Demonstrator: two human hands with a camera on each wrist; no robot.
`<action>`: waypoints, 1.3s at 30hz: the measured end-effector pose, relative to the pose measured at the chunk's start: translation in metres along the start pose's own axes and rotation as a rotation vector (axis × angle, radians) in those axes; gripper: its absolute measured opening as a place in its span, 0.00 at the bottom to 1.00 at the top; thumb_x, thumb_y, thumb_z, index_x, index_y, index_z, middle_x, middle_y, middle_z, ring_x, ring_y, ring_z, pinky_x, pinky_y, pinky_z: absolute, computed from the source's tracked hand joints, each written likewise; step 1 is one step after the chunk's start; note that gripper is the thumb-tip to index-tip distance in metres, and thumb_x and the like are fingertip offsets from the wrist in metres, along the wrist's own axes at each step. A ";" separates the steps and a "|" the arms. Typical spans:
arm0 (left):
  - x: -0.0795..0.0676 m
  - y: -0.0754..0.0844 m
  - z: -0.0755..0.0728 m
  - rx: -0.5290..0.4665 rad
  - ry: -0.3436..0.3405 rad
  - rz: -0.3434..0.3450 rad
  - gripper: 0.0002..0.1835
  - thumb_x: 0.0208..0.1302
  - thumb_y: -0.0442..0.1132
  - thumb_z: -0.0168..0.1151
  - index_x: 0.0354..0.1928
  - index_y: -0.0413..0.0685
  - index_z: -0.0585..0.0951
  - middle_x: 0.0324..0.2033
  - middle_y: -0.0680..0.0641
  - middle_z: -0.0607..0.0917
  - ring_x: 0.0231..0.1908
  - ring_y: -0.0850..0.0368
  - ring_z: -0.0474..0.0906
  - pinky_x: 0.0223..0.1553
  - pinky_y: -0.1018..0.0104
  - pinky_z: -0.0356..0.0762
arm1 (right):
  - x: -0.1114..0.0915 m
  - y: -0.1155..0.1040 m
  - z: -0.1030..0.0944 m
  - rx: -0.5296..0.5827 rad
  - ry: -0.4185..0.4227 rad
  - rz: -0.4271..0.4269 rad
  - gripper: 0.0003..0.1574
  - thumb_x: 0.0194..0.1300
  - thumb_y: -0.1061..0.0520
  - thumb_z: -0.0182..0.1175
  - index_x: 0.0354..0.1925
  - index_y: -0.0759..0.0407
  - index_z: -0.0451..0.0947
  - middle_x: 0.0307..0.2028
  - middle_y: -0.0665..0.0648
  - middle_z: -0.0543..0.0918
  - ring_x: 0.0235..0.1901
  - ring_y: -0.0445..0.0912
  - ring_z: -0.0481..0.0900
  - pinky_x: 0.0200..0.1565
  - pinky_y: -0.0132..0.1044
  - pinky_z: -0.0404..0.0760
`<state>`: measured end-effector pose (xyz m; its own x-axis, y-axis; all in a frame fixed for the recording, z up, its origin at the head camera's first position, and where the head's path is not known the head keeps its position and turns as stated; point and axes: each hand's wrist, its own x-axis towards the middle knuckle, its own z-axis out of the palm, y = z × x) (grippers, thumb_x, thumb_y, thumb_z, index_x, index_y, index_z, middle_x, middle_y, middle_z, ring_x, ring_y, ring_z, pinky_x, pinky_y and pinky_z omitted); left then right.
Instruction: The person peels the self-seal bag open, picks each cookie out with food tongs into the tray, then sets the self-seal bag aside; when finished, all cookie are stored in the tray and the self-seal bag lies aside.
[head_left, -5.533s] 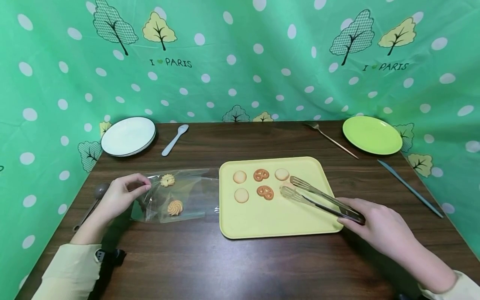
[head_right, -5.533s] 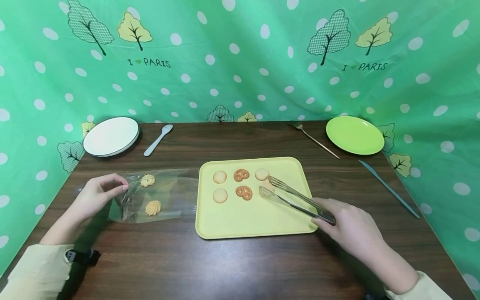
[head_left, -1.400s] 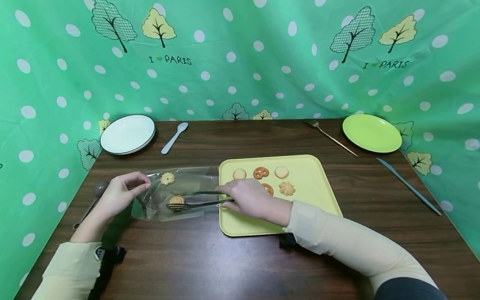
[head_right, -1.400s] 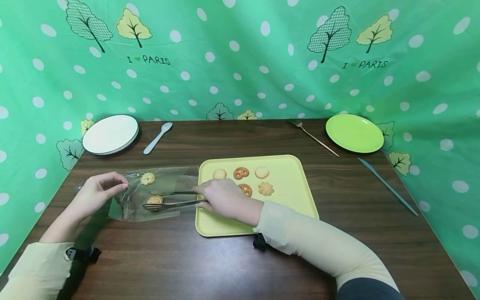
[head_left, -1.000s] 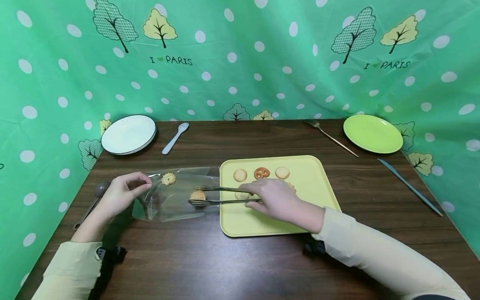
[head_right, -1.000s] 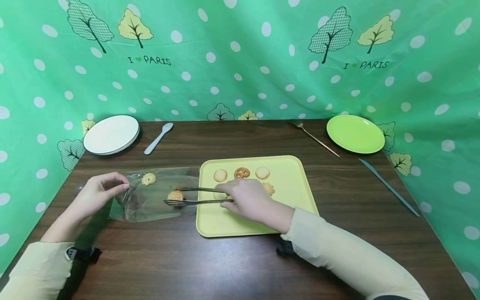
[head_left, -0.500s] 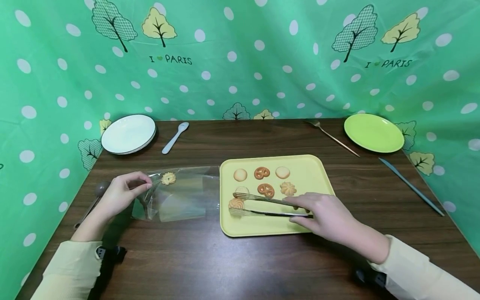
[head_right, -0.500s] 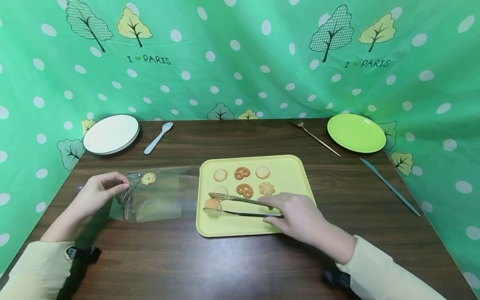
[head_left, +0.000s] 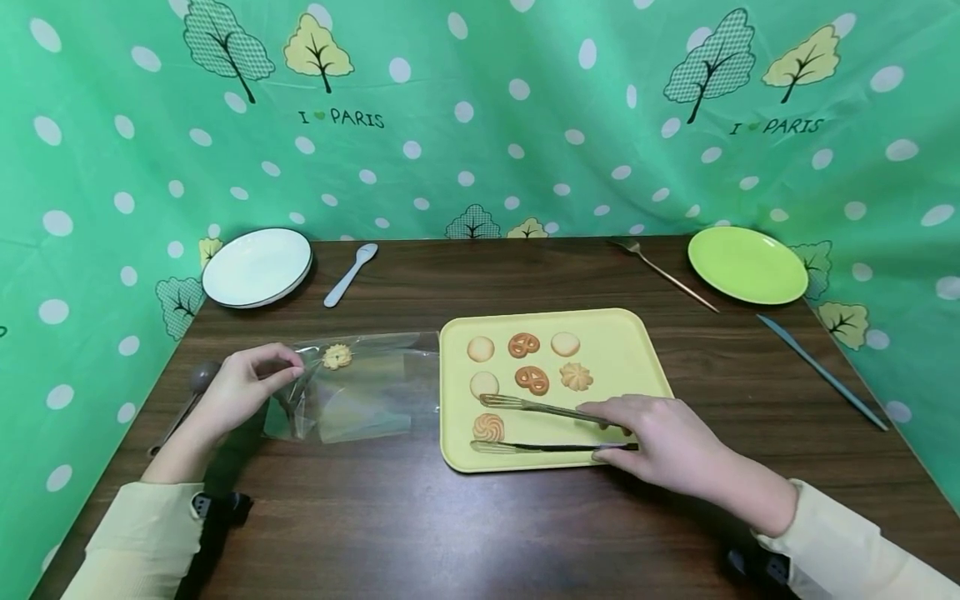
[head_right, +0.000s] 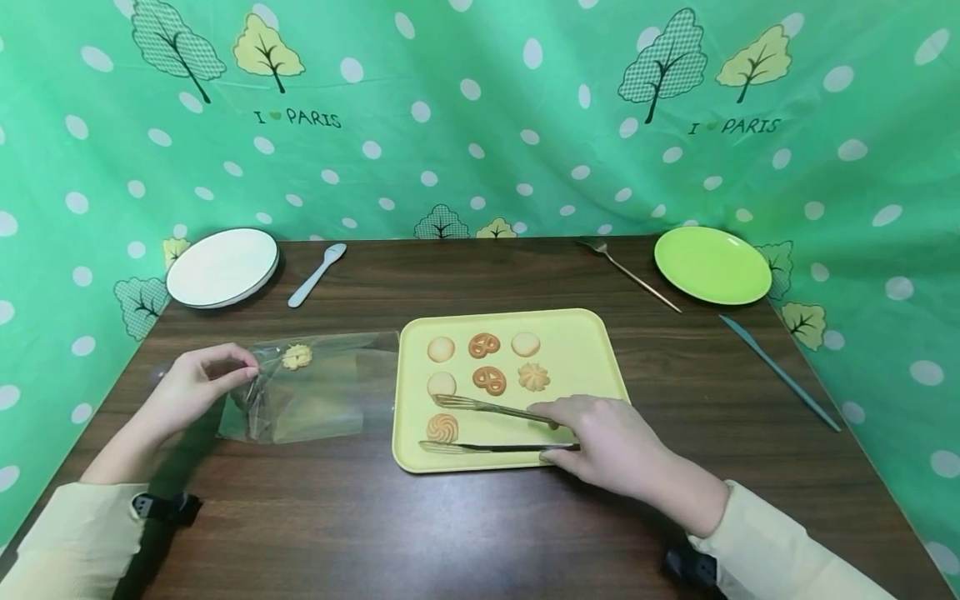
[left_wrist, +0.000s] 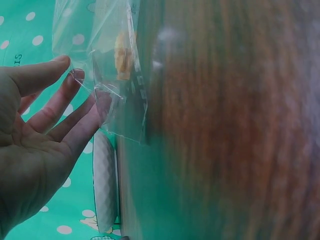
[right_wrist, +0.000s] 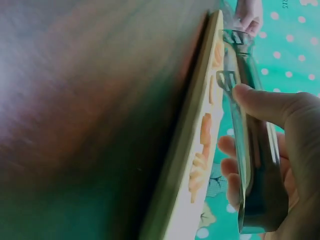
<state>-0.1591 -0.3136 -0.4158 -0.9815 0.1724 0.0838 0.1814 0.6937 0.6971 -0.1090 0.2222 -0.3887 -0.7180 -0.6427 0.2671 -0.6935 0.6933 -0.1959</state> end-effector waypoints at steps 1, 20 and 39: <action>0.000 0.000 0.000 0.000 0.002 -0.001 0.07 0.65 0.43 0.61 0.40 0.49 0.82 0.37 0.50 0.83 0.33 0.62 0.76 0.31 0.69 0.74 | 0.003 0.000 -0.001 0.005 0.001 0.001 0.32 0.45 0.46 0.75 0.51 0.45 0.80 0.38 0.43 0.85 0.37 0.37 0.81 0.36 0.40 0.80; -0.001 0.004 -0.001 -0.018 0.017 -0.007 0.08 0.65 0.43 0.60 0.40 0.48 0.81 0.36 0.48 0.83 0.32 0.61 0.76 0.30 0.68 0.74 | 0.115 -0.045 0.034 -0.049 -0.073 0.074 0.26 0.53 0.43 0.70 0.50 0.47 0.80 0.30 0.47 0.84 0.28 0.43 0.79 0.21 0.39 0.71; 0.003 0.007 0.001 0.028 0.049 -0.018 0.05 0.64 0.43 0.62 0.38 0.51 0.82 0.37 0.51 0.84 0.35 0.64 0.78 0.33 0.71 0.74 | 0.183 -0.107 0.073 -0.222 -0.148 0.056 0.29 0.57 0.35 0.62 0.49 0.51 0.76 0.37 0.49 0.85 0.32 0.46 0.83 0.23 0.43 0.74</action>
<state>-0.1602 -0.3071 -0.4117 -0.9863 0.1262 0.1066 0.1649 0.7156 0.6788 -0.1706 0.0072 -0.3878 -0.7669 -0.6309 0.1179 -0.6344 0.7729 0.0094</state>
